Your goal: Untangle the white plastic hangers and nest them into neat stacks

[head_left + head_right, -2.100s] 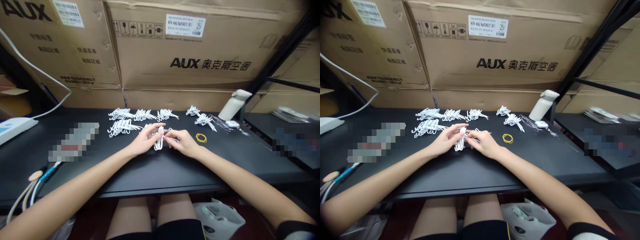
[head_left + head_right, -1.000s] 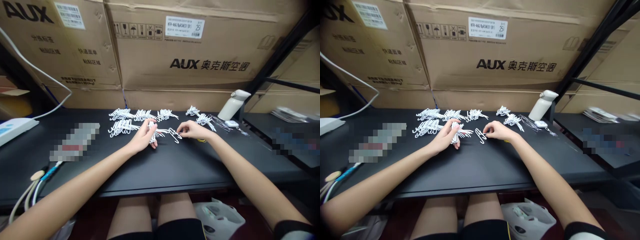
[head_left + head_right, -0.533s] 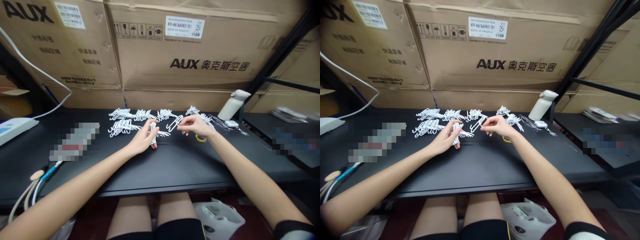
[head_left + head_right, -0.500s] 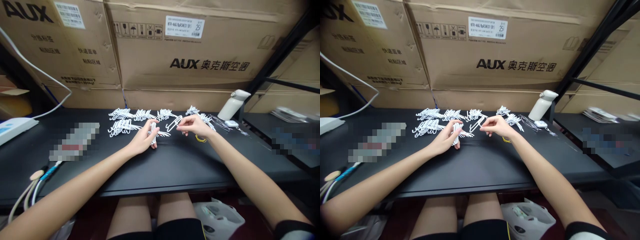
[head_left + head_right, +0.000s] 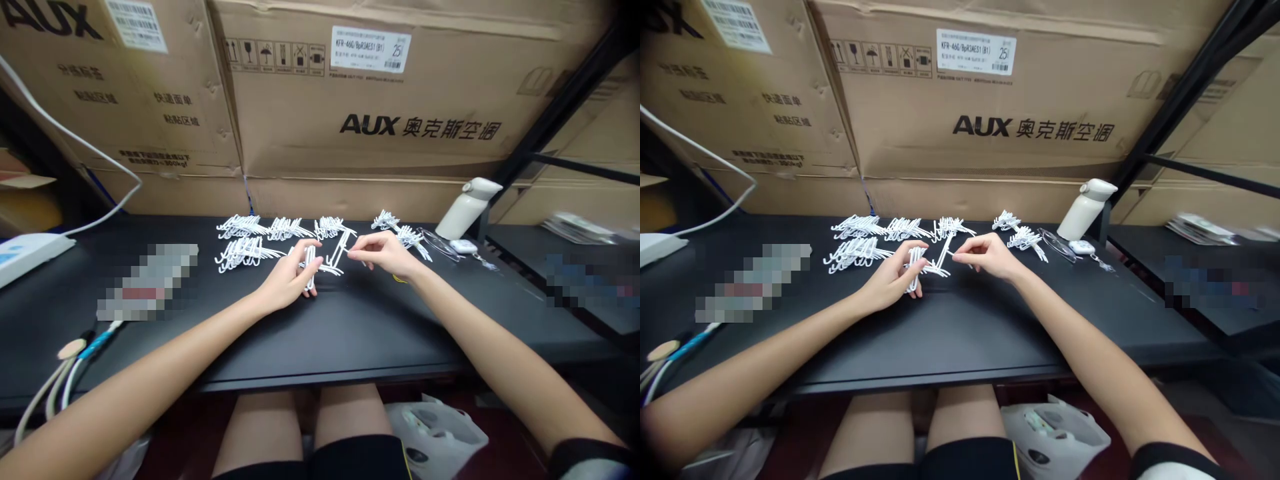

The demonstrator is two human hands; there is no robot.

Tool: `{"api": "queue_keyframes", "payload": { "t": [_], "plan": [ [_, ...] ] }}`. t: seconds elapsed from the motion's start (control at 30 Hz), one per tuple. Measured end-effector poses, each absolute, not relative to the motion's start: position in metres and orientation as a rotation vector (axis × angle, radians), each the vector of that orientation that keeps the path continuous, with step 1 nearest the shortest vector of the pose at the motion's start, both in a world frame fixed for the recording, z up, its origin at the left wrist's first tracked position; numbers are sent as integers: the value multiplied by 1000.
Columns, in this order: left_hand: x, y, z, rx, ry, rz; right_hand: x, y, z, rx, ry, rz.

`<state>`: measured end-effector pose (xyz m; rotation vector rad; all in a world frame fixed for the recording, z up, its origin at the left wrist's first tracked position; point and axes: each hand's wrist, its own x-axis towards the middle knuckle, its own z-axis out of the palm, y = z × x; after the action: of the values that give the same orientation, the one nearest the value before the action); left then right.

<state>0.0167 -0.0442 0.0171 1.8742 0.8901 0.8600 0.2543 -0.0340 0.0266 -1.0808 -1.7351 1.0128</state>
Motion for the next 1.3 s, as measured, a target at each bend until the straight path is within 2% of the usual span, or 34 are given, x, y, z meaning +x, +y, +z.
{"api": "queue_keyframes", "payload": {
  "t": [0.23, 0.6, 0.9, 1.3],
  "plan": [
    [17, -45, 17, 1852, 856, 847, 233, -47, 21, -1037, -1841, 1077],
    [18, -41, 12, 1741, 778, 868, 217, -52, 8, -996, -1749, 900],
    [21, -39, 12, 1597, 768, 845, 217, -54, 13, -939, -1647, 1212],
    [21, -40, 15, 1601, 751, 819, 215, -57, 16, -966, -1591, 1357]
  ]
}}
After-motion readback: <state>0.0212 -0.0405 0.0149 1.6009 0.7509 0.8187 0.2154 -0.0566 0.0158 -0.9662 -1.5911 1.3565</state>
